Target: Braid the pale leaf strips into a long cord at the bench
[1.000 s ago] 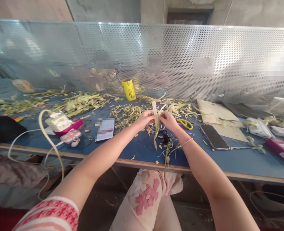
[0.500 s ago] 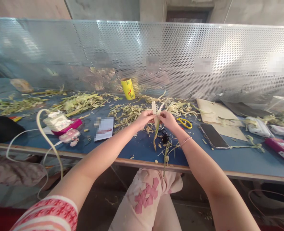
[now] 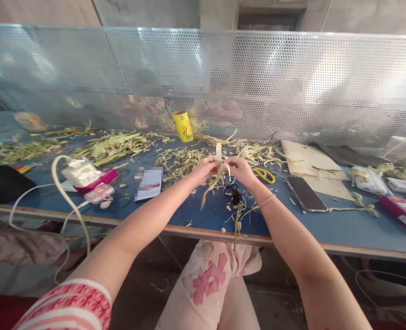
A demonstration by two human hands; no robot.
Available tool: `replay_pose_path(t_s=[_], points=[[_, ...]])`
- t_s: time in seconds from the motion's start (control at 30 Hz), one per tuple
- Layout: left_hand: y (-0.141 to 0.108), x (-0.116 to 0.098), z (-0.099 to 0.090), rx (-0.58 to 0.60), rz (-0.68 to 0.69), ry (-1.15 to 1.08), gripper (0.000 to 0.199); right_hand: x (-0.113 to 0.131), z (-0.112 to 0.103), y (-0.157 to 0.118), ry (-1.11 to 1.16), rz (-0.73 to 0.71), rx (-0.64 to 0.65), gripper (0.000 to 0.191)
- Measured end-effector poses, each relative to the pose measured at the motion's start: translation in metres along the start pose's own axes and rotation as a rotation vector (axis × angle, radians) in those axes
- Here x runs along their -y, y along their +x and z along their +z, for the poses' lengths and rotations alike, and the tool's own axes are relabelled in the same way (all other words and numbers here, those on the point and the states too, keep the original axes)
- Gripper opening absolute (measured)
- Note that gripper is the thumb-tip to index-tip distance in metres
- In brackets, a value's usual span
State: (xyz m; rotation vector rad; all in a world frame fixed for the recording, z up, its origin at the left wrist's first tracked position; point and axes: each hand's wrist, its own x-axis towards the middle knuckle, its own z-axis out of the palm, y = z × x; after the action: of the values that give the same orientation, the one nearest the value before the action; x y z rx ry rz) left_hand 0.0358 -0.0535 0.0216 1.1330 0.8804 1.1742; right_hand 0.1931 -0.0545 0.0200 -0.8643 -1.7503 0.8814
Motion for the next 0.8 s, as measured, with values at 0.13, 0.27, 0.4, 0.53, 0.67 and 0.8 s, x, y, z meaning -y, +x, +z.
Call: replay_pose_path(t_s=[0.13, 0.27, 0.4, 0.53, 0.67, 0.8], points=[[-0.001, -0.001, -0.001, -0.01, 0.009, 0.031, 0.012, 0.003, 0.0, -0.001, 0.023, 0.008, 0.02, 0.03], [0.001, 0.003, -0.003, 0.025, 0.028, 0.119, 0.011, -0.001, 0.001, 0.001, 0.086, 0.143, -0.06, 0.032], [0.002, 0.005, -0.003, 0.093, 0.034, 0.211, 0.011, -0.005, 0.001, 0.002, 0.131, 0.222, -0.099, 0.033], [-0.001, 0.005, -0.002, 0.157, 0.021, 0.254, 0.011, -0.006, 0.0, 0.003, 0.099, 0.2, -0.109, 0.031], [-0.004, 0.005, -0.001, 0.182, 0.015, 0.282, 0.014, -0.007, -0.001, 0.003, 0.079, 0.177, -0.112, 0.031], [-0.002, 0.005, 0.0, 0.146, 0.054, 0.272, 0.014, -0.007, 0.001, 0.002, 0.069, 0.18, -0.101, 0.033]])
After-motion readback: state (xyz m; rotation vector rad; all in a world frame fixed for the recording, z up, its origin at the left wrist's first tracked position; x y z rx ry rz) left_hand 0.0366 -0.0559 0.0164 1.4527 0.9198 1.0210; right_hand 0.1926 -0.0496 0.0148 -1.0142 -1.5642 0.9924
